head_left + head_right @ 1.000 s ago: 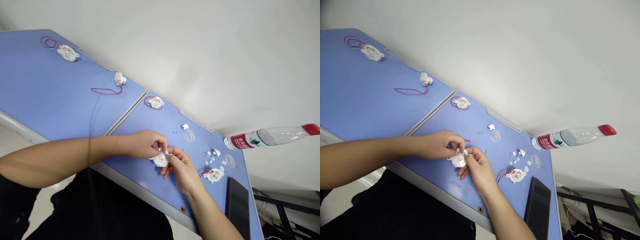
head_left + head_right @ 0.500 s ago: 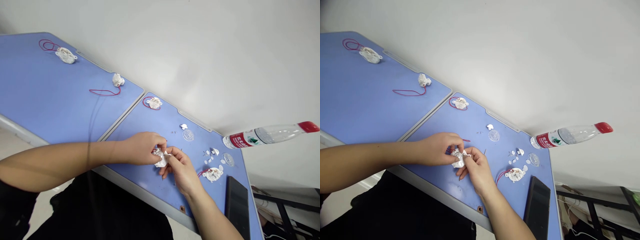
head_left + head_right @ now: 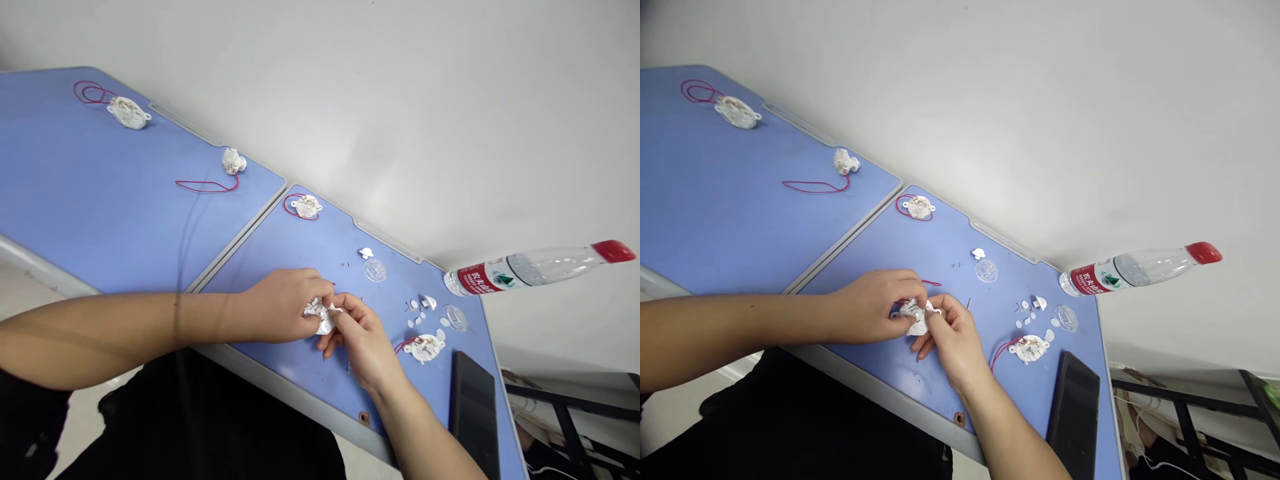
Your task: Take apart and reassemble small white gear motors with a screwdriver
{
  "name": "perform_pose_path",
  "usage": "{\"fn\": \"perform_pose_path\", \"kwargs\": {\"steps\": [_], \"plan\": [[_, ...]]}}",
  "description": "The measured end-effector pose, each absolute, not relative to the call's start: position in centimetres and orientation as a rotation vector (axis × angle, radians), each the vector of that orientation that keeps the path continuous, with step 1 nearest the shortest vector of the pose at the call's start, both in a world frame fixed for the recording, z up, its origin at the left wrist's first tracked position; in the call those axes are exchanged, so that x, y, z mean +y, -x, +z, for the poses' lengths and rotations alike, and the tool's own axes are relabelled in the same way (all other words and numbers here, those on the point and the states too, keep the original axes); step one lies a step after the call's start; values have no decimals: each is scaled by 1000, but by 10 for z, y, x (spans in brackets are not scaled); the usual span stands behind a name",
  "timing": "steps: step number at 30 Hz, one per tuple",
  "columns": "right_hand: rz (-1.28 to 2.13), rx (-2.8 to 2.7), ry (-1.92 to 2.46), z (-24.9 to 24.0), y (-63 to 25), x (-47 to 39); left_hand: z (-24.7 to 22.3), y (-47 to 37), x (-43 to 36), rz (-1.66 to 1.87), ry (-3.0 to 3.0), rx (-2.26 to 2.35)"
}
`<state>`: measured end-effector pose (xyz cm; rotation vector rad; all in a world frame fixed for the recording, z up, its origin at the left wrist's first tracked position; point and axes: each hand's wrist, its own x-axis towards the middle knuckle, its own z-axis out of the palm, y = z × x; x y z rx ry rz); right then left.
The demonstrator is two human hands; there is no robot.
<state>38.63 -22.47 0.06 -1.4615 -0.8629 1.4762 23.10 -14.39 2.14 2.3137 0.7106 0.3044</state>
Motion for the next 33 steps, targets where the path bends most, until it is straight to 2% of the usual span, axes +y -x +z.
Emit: {"fn": "perform_pose_path", "kwargs": {"steps": [14,23,33], "plan": [[1483,-856,1460,2,-385,-225,24,-230,-143,286,-2269,710],[1477,-853,1473,0,-386,-224,24,-229,-125,147,-1828,710],[1468,-842,1479,1,-385,-224,21,-230,-116,116,-1602,661]]}}
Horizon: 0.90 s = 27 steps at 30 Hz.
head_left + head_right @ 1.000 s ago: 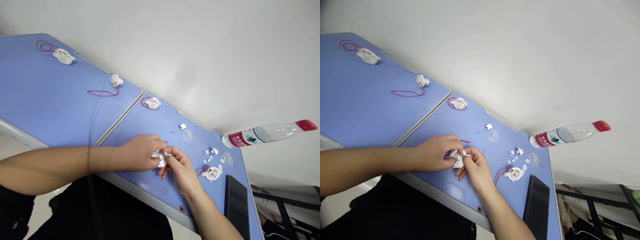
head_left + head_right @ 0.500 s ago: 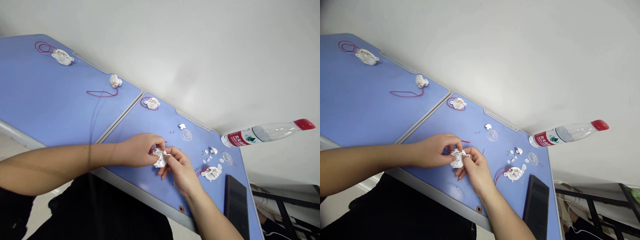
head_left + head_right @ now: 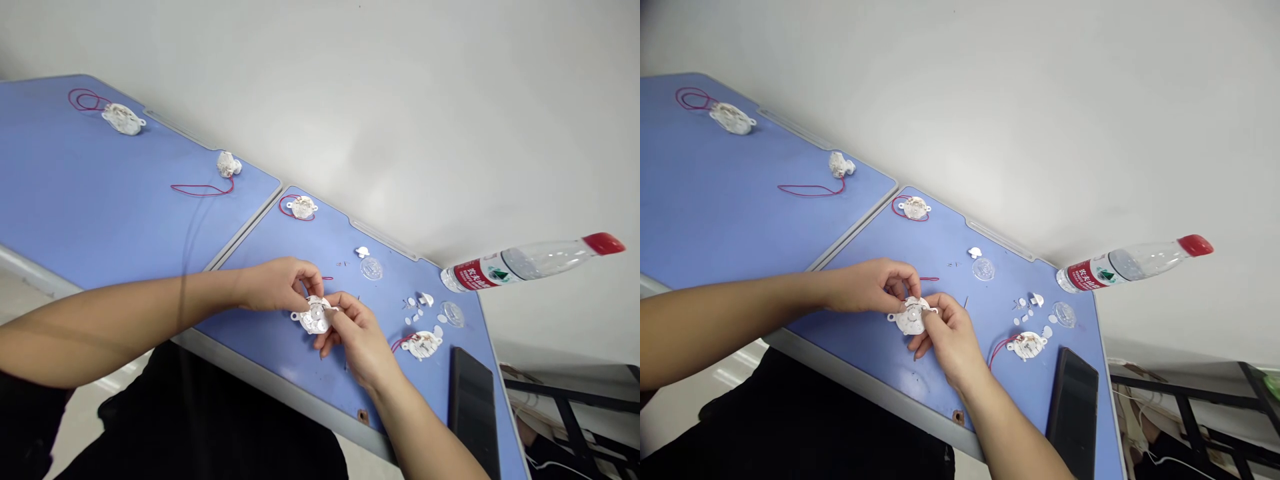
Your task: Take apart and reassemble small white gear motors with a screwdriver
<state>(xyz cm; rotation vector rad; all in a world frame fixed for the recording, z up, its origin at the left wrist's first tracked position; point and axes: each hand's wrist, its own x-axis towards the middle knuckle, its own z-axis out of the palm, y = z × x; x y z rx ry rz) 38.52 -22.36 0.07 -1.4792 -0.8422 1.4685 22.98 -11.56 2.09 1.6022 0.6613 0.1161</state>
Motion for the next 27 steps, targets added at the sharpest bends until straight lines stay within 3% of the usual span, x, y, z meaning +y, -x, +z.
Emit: {"fn": "perform_pose_path", "kwargs": {"steps": [27], "plan": [[1477,-860,1487,1,-383,-223,20,-228,-111,78,-1798,652]]}}
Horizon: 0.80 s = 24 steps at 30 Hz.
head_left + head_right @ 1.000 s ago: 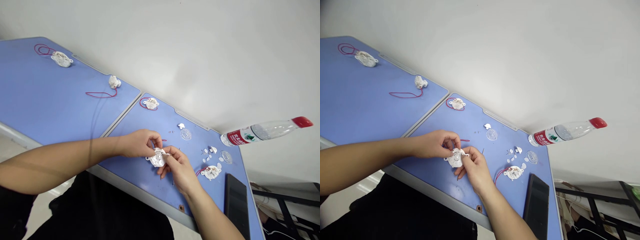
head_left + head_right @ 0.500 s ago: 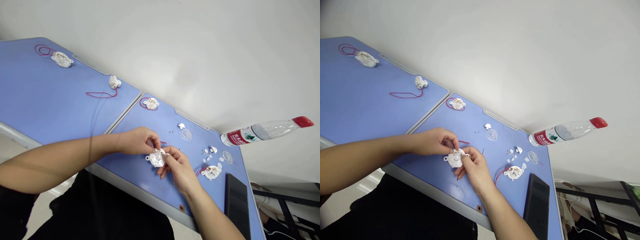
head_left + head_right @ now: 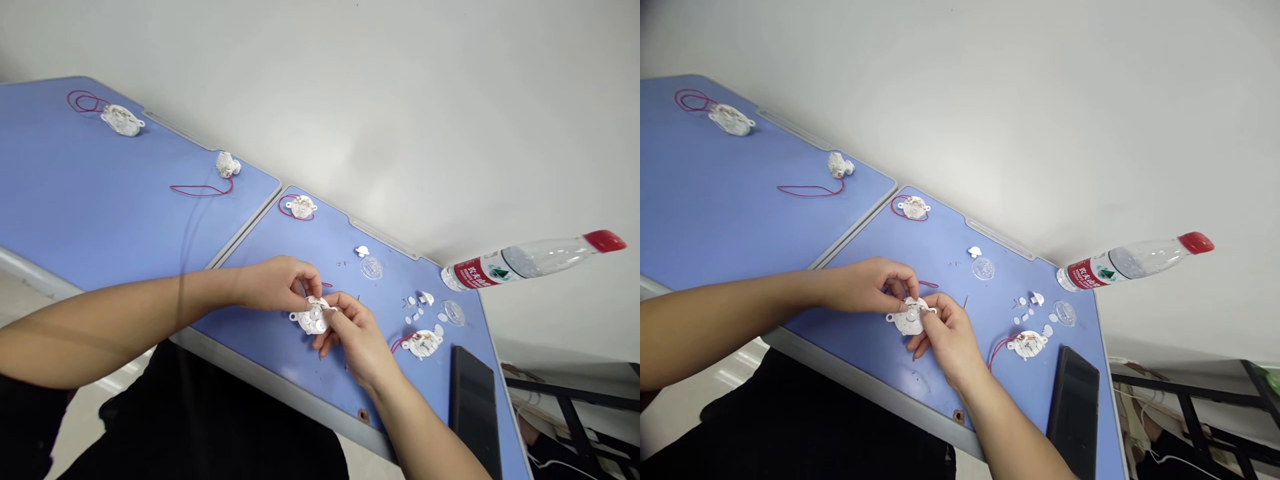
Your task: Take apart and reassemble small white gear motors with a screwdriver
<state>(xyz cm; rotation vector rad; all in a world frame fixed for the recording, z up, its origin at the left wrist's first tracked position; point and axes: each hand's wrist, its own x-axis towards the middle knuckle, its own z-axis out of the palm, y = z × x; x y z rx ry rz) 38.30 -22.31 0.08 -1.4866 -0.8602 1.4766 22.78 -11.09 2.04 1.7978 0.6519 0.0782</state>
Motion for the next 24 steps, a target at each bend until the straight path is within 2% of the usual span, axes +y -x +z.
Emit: {"fn": "perform_pose_path", "kwargs": {"steps": [11,24], "plan": [[1464,-905,1518,0,-382,-223,6,-230,-115,198,-1781,609],[1475,-866,1487,-1,-382,-223,16,-233,-118,183,-1732,646]]}}
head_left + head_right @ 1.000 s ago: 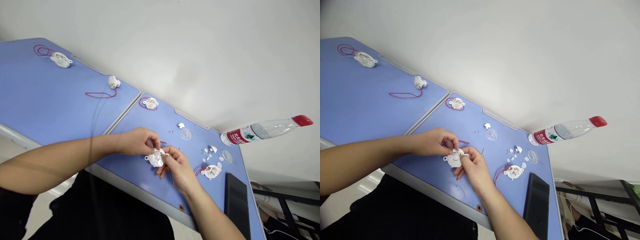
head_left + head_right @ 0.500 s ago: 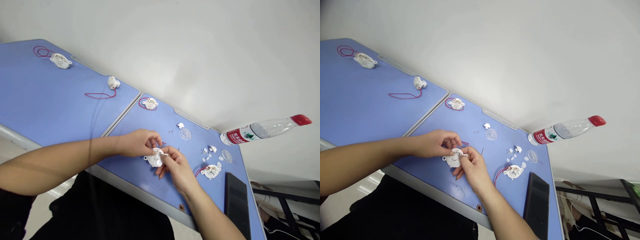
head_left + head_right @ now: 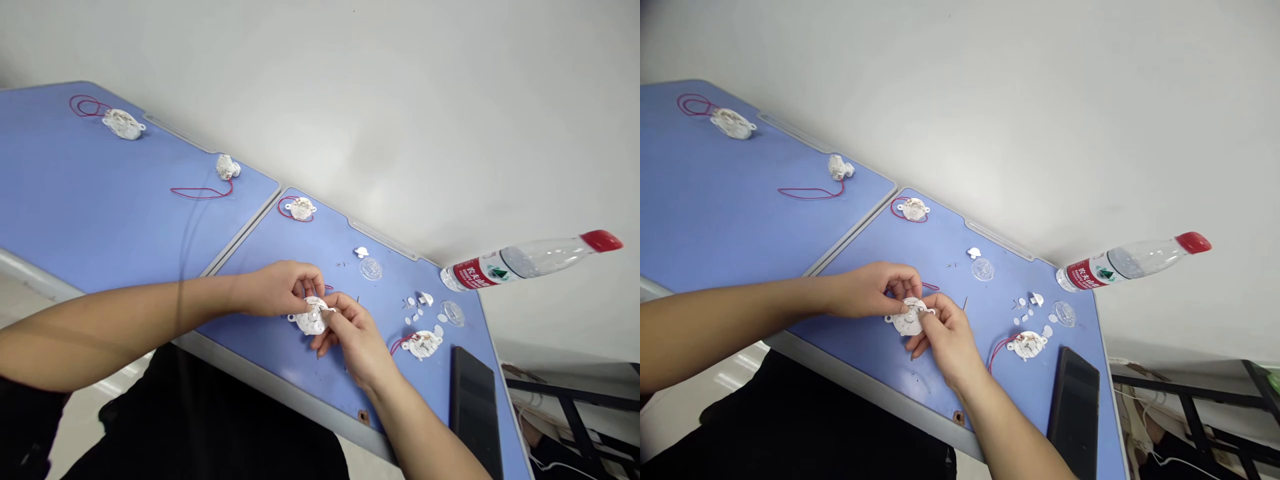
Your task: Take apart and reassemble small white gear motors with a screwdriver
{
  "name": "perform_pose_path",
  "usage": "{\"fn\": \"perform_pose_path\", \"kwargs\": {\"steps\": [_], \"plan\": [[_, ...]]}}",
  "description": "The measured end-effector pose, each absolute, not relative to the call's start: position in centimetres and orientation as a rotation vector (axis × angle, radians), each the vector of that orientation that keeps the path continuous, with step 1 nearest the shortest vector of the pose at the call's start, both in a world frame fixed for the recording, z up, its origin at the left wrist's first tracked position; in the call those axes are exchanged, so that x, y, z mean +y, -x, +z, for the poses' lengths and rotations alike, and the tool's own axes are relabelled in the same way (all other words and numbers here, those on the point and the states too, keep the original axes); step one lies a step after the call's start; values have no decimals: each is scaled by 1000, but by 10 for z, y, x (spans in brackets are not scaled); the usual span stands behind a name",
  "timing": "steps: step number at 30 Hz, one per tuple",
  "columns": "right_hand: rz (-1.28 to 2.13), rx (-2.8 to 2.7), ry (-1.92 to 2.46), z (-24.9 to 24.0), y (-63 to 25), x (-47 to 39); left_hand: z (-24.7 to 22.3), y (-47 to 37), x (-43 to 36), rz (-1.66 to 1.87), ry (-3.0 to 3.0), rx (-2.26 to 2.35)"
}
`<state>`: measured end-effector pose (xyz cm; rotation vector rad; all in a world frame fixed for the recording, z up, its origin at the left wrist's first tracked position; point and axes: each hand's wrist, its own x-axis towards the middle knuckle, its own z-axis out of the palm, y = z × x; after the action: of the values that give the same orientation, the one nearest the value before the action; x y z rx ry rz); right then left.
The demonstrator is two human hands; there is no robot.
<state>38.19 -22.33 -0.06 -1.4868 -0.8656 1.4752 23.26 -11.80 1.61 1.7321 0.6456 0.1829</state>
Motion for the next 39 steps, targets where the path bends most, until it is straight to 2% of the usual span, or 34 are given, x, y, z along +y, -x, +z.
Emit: {"fn": "perform_pose_path", "kwargs": {"steps": [14,39], "plan": [[1472,-795,1477,-3,-380,-223,12,-235,-117,146,-1707,675],[1437,-879,1477,-1,-382,-224,13,-232,-124,229,-2002,608]]}}
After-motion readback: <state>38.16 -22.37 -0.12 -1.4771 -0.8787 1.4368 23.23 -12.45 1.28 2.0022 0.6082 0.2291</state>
